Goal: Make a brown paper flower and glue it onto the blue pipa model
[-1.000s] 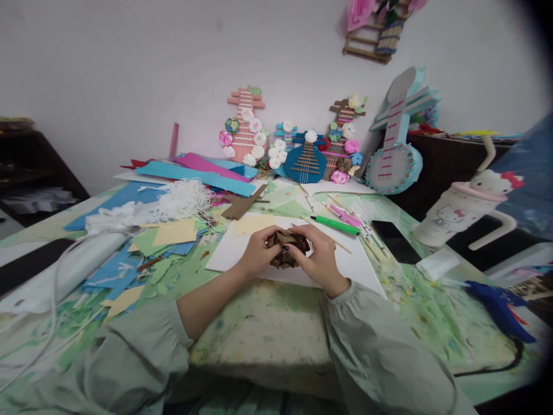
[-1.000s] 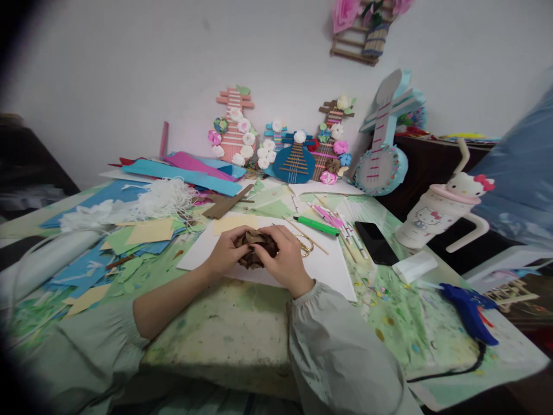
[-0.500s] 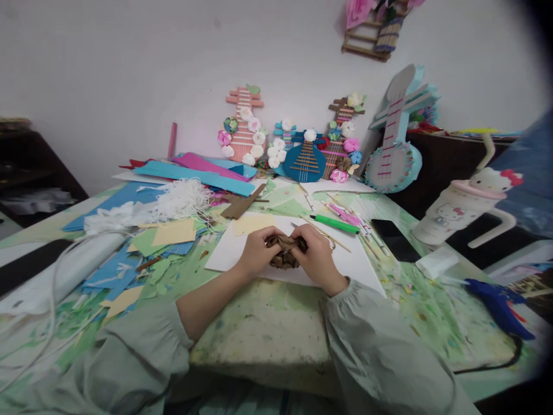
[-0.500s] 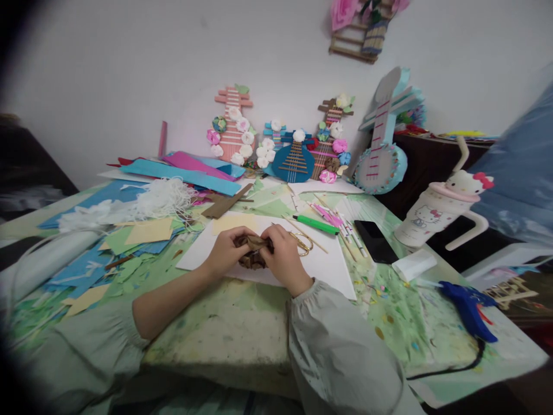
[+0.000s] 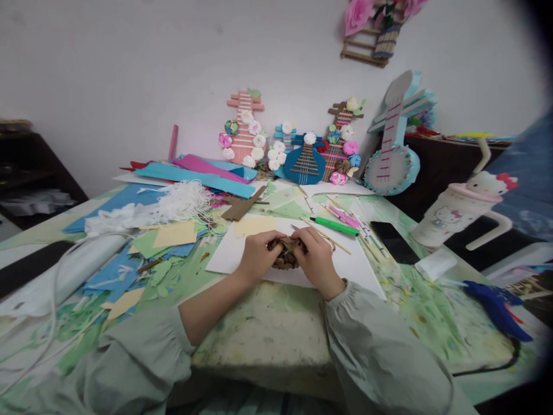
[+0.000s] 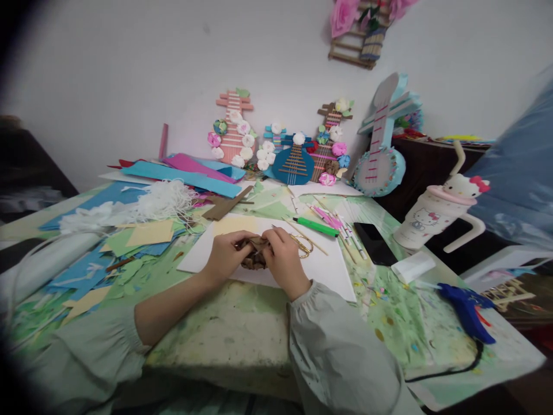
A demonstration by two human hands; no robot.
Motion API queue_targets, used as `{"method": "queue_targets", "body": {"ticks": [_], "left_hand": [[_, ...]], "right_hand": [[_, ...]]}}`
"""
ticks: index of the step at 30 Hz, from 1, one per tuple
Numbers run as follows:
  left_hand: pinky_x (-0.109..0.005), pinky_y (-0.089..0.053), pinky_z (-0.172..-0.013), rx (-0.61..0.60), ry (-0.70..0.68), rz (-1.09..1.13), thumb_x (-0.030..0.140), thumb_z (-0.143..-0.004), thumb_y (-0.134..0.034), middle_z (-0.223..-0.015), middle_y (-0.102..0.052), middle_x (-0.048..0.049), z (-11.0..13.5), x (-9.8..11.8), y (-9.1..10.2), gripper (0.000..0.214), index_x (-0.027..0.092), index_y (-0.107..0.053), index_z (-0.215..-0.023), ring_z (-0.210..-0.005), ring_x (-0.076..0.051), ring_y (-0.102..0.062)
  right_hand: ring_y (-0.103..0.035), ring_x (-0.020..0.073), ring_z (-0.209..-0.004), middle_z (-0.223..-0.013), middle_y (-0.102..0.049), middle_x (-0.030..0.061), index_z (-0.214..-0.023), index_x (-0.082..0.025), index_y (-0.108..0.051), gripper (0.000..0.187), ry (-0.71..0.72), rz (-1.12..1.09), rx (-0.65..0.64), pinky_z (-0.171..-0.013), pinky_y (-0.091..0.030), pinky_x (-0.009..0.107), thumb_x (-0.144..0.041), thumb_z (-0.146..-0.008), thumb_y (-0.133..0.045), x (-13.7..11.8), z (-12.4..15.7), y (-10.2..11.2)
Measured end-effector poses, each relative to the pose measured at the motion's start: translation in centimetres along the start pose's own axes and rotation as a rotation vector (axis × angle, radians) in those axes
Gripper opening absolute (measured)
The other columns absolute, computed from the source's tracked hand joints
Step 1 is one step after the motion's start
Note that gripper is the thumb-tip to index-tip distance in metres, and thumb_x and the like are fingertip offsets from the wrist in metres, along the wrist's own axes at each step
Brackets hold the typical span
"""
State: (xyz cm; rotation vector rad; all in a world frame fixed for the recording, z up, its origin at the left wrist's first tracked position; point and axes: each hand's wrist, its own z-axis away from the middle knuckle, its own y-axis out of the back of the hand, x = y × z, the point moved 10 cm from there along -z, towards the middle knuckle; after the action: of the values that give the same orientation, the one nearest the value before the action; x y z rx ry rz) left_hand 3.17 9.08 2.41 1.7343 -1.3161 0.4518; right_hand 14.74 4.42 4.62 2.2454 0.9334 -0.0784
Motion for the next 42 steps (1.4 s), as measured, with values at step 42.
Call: {"method": "queue_targets", "body": {"ticks": [42], "left_hand": [[-0.024, -0.044, -0.062, -0.163, 0.205, 0.396, 0.02, -0.062, -0.067, -0.068, -0.061, 0.0013, -0.5, -2.7, -2.2, 0.015, 0.015, -0.061, -0.074, -0.065, -0.012, -0.056]], "right_hand": [[-0.059, 0.0191, -0.079, -0.08, -0.064, 0.0026, -0.083, -0.02, -0.06, 0.03, -0.132, -0.144, -0.085, -0.071, -0.045, 0.03, -0.002, -0.064, -0.048, 1.1, -0.5, -0.5]]}}
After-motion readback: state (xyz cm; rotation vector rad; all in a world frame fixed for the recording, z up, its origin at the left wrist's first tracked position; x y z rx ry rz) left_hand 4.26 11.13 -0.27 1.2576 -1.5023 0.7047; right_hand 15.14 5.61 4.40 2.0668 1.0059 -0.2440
